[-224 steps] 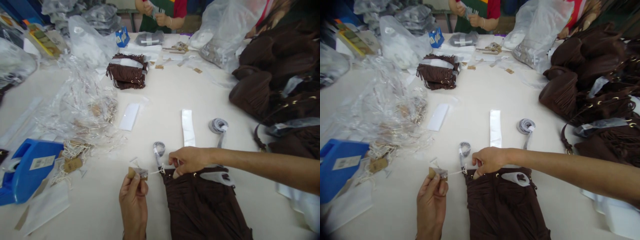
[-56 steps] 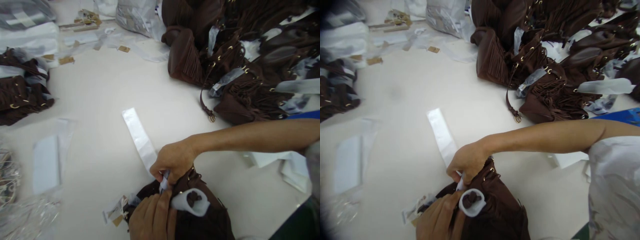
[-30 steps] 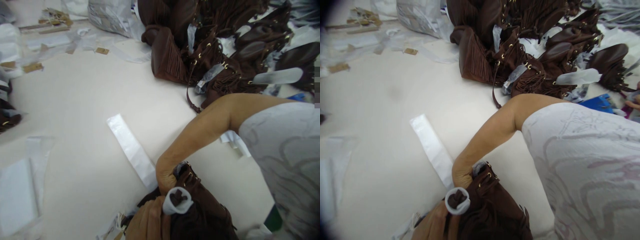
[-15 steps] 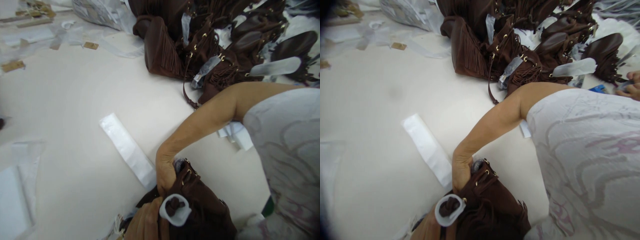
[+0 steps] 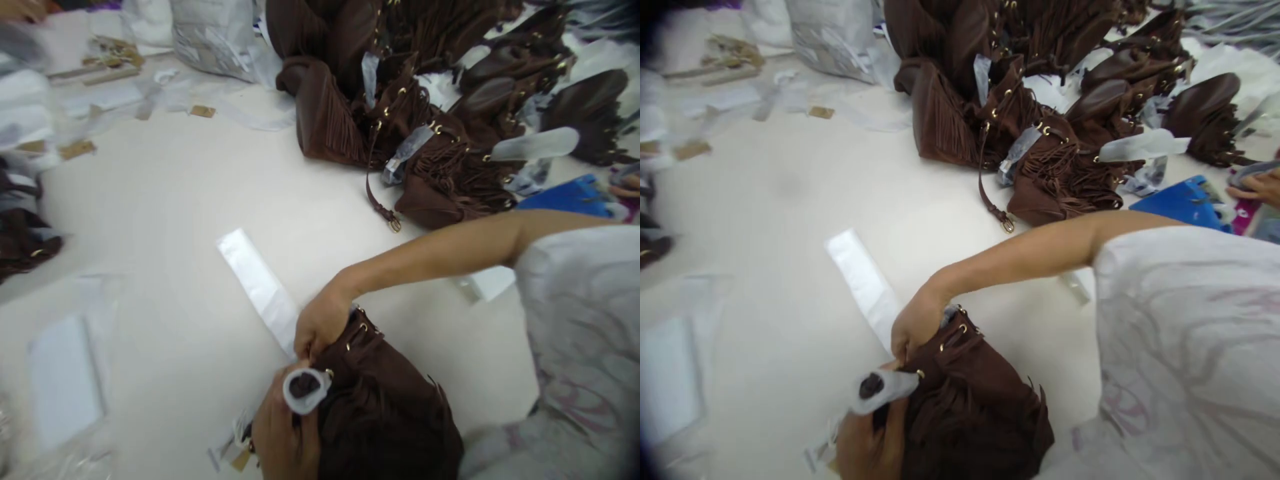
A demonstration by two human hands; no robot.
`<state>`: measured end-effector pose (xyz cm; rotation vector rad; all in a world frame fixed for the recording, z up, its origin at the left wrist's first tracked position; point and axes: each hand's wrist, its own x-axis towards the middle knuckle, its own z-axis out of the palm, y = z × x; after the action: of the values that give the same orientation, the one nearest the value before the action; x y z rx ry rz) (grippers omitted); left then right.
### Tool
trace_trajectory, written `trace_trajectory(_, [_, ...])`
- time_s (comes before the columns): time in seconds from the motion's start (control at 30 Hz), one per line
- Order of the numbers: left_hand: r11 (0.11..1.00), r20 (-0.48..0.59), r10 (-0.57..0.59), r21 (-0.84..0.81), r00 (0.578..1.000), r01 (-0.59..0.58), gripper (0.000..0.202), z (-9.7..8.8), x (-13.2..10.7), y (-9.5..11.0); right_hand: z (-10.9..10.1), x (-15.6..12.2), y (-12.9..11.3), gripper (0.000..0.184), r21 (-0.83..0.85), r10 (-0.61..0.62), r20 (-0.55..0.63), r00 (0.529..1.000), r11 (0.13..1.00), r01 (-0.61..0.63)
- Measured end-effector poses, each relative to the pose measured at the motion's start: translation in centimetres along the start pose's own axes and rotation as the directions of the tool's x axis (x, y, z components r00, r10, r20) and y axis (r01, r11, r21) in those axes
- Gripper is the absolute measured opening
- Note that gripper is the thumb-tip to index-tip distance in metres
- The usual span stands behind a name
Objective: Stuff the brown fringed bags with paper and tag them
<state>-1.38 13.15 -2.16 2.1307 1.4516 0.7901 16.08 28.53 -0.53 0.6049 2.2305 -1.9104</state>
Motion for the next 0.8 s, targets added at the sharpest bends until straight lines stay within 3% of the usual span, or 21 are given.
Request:
trace_trajectory(0.03, [0.999,0.005,-0.023,-0.032,1.0,0.024,0.02,-0.2,0.1,0.1,-0.5,-1.4,-0.3,0.012,-0.021,-0.001,0.018,1.0,1.0,0.001])
trace_trajectory(0.1, [0.995,0.007,-0.058,-0.084,0.998,0.058,0.021,-0.6,0.2,0.3,-0.7,-4.7,-0.8,0.025,-0.069,0.049,-0.105,0.993,0.996,-0.056])
trace_trajectory(0.23, [0.984,0.039,-0.046,-0.171,0.998,0.052,0.018,-0.8,0.1,1.1,1.9,-9.6,-0.5,0.033,-0.186,0.051,-0.314,0.948,0.976,-0.114])
trace_trajectory(0.43, [0.986,0.107,-0.068,0.157,0.992,0.05,0.017,0.1,-0.2,2.0,5.1,-10.7,0.2,0.024,-0.377,0.017,-0.422,0.907,0.906,-0.193])
trace_trajectory(0.5, [0.978,0.063,-0.087,0.194,0.994,0.073,0.02,0.0,-0.7,2.4,5.8,-11.4,-0.3,0.029,-0.429,-0.02,-0.526,0.85,0.869,-0.245])
trace_trajectory(0.6, [0.975,-0.064,-0.08,0.201,0.995,0.091,0.033,-0.2,-2.1,3.5,7.1,-12.9,-1.1,0.034,-0.413,-0.048,-0.687,0.725,0.847,-0.335])
trace_trajectory(0.73, [0.96,-0.197,-0.112,0.23,0.974,0.157,0.054,0.5,-5.2,6.6,9.2,-12.7,-1.2,0.035,-0.332,0.044,-0.729,0.683,0.851,-0.408])
trace_trajectory(0.8, [0.948,-0.21,-0.136,0.256,0.968,0.188,0.061,1.6,-6.7,8.1,10.3,-11.3,-1.1,0.036,-0.295,0.064,-0.8,0.597,0.824,-0.484])
